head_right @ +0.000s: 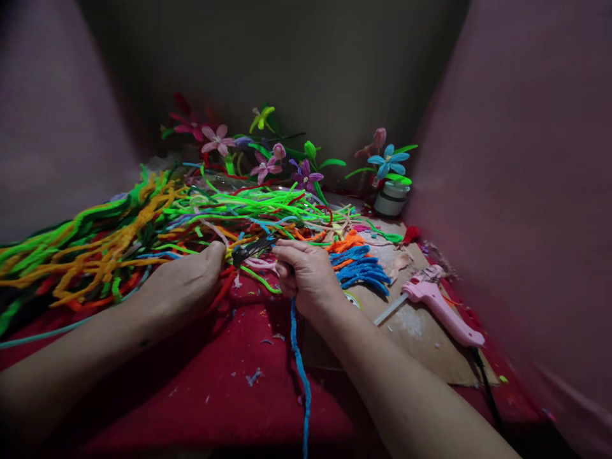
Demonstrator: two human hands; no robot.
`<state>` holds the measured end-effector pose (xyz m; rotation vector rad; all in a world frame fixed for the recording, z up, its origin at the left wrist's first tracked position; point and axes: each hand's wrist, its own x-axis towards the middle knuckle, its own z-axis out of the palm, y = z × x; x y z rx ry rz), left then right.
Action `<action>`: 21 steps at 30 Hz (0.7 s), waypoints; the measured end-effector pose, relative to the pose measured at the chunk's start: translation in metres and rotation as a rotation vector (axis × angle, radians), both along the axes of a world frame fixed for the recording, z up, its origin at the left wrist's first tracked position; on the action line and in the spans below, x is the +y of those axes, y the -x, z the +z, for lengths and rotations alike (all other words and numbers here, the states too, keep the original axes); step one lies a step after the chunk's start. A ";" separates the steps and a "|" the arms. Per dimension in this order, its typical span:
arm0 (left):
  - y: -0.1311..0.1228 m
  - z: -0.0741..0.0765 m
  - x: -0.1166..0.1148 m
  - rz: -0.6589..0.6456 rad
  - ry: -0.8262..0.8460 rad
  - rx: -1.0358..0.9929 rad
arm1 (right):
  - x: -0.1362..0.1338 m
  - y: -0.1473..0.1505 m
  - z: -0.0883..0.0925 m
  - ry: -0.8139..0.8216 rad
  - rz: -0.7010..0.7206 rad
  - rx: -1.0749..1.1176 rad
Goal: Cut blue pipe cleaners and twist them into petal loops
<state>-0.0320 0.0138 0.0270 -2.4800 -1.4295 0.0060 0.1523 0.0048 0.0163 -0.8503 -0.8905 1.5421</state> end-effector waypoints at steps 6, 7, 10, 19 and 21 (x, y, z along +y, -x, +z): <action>-0.005 0.004 -0.003 0.058 -0.032 0.040 | -0.001 -0.001 0.000 -0.008 0.000 0.006; -0.005 0.004 -0.003 0.064 -0.030 0.047 | -0.001 -0.001 0.000 -0.008 0.000 0.007; -0.007 0.005 -0.004 0.081 -0.020 0.069 | -0.001 0.000 0.001 -0.001 -0.005 0.008; -0.004 0.005 -0.005 0.077 0.023 -0.013 | 0.000 0.000 0.002 -0.005 -0.022 0.017; -0.001 0.003 -0.001 0.104 0.074 -0.174 | 0.001 -0.001 0.001 0.016 -0.041 0.013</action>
